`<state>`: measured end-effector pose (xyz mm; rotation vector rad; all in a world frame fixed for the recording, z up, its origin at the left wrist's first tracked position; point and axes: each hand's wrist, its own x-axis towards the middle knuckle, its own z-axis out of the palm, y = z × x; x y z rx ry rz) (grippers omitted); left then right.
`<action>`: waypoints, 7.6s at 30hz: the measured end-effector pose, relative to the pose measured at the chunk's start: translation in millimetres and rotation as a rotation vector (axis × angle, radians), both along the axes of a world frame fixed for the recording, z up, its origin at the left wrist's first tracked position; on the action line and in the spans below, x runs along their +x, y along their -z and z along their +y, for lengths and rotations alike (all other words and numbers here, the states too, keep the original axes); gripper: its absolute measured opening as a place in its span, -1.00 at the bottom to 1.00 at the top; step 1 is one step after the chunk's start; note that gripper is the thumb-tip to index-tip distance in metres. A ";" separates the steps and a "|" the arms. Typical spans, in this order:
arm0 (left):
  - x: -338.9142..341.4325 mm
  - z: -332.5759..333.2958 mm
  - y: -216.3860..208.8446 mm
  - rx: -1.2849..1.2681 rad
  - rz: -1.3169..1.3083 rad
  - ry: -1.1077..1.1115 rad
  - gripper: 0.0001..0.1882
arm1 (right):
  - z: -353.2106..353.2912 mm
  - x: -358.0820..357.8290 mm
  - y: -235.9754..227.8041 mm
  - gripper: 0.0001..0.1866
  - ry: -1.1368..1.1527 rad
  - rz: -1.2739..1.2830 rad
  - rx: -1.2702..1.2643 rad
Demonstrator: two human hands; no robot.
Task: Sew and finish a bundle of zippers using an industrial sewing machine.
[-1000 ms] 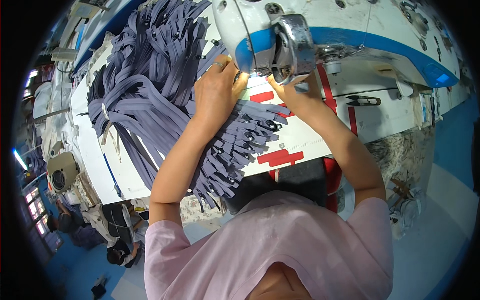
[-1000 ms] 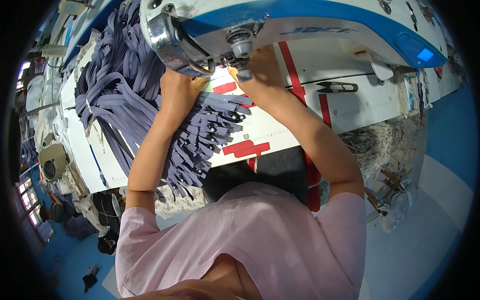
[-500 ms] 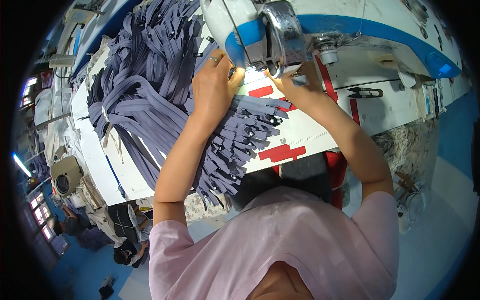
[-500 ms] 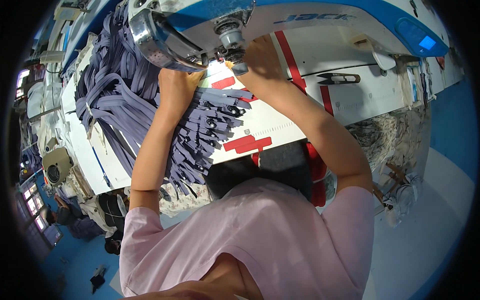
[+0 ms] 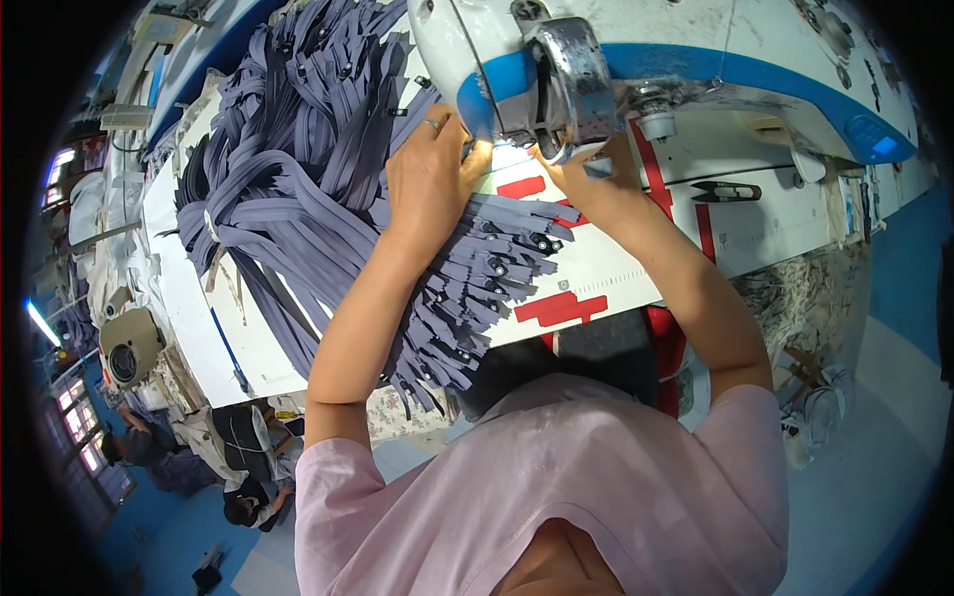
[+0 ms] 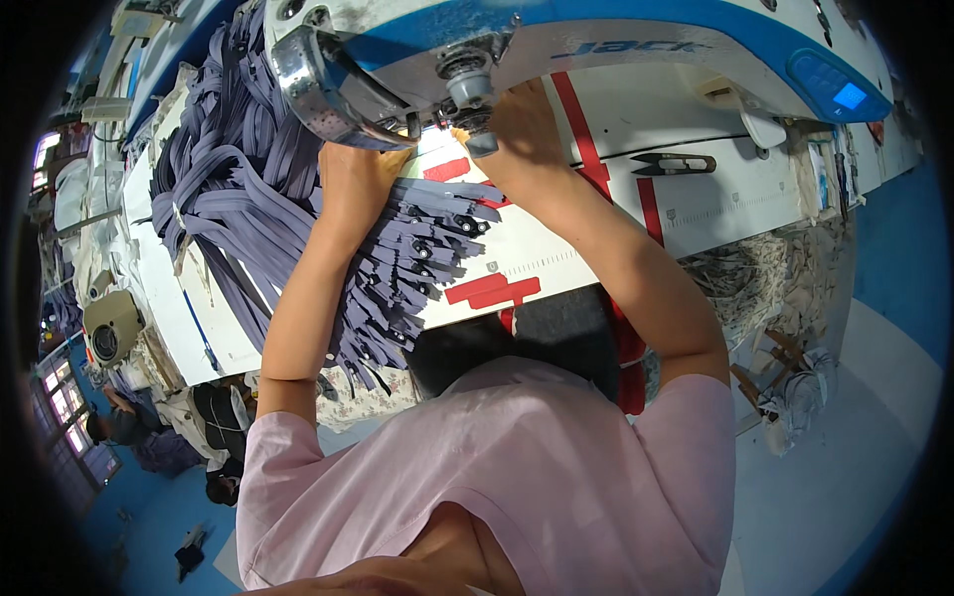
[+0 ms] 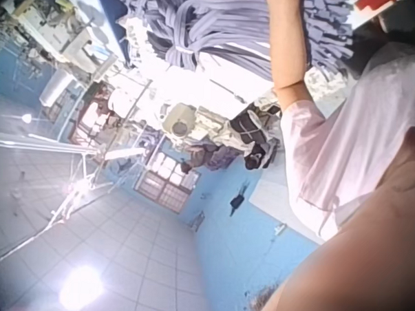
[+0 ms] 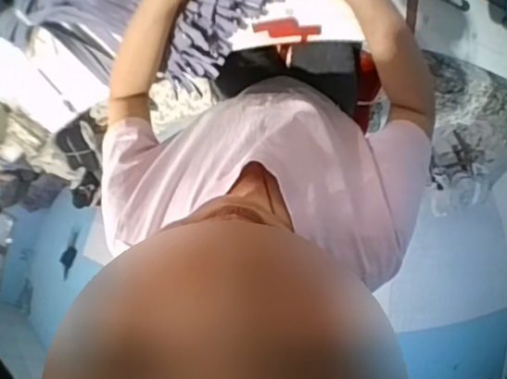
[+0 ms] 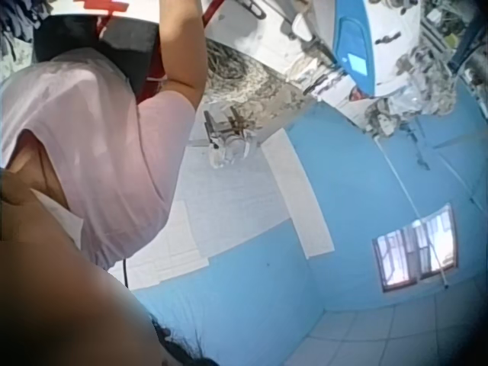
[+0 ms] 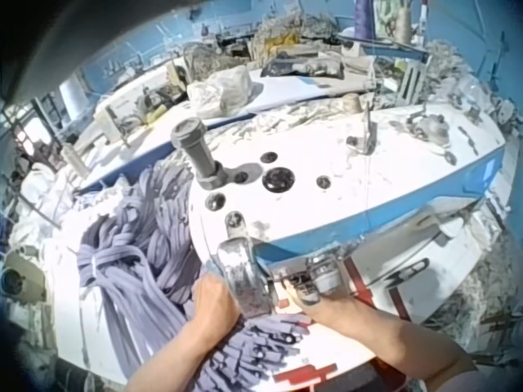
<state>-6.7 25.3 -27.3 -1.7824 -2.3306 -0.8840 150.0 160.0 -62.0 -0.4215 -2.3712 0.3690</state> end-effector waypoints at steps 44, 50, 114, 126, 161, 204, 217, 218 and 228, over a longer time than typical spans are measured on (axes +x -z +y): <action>-7.9 -0.6 -9.6 0.053 0.195 -0.192 -0.81 | -25.5 49.3 -50.0 -0.86 -0.249 -0.232 -0.231; 2.8 -28.2 -40.8 -0.062 0.009 0.010 -0.63 | -22.8 49.1 -45.4 -0.88 -0.169 -0.243 -0.138; 17.3 -11.8 -13.4 0.009 -0.012 0.077 -0.89 | -19.9 13.6 -19.8 -0.81 0.029 0.091 -0.045; 5.5 -8.2 -13.8 -0.074 0.061 0.008 -0.77 | -1.1 8.3 -4.5 -0.70 -0.028 0.020 -0.017; -2.6 -2.6 -7.0 0.003 0.083 0.041 -0.81 | -8.4 3.1 -16.8 -0.79 -0.027 -0.026 -0.522; -4.3 -0.1 0.9 -0.004 0.065 0.019 -0.77 | 1.6 -0.5 -0.5 -0.84 0.006 -0.019 -0.229; -11.1 -16.3 -30.4 0.008 0.137 -0.109 -0.81 | -42.0 58.1 -56.8 -0.87 -0.223 -0.213 -0.376; -4.4 -20.2 -36.9 0.011 0.134 -0.106 -0.81 | -41.0 57.4 -57.1 -0.88 -0.222 -0.223 -0.385; 14.3 -28.0 -37.8 -0.144 -0.724 0.114 -0.85 | -31.4 28.1 -47.6 -0.82 -0.012 -0.137 -0.897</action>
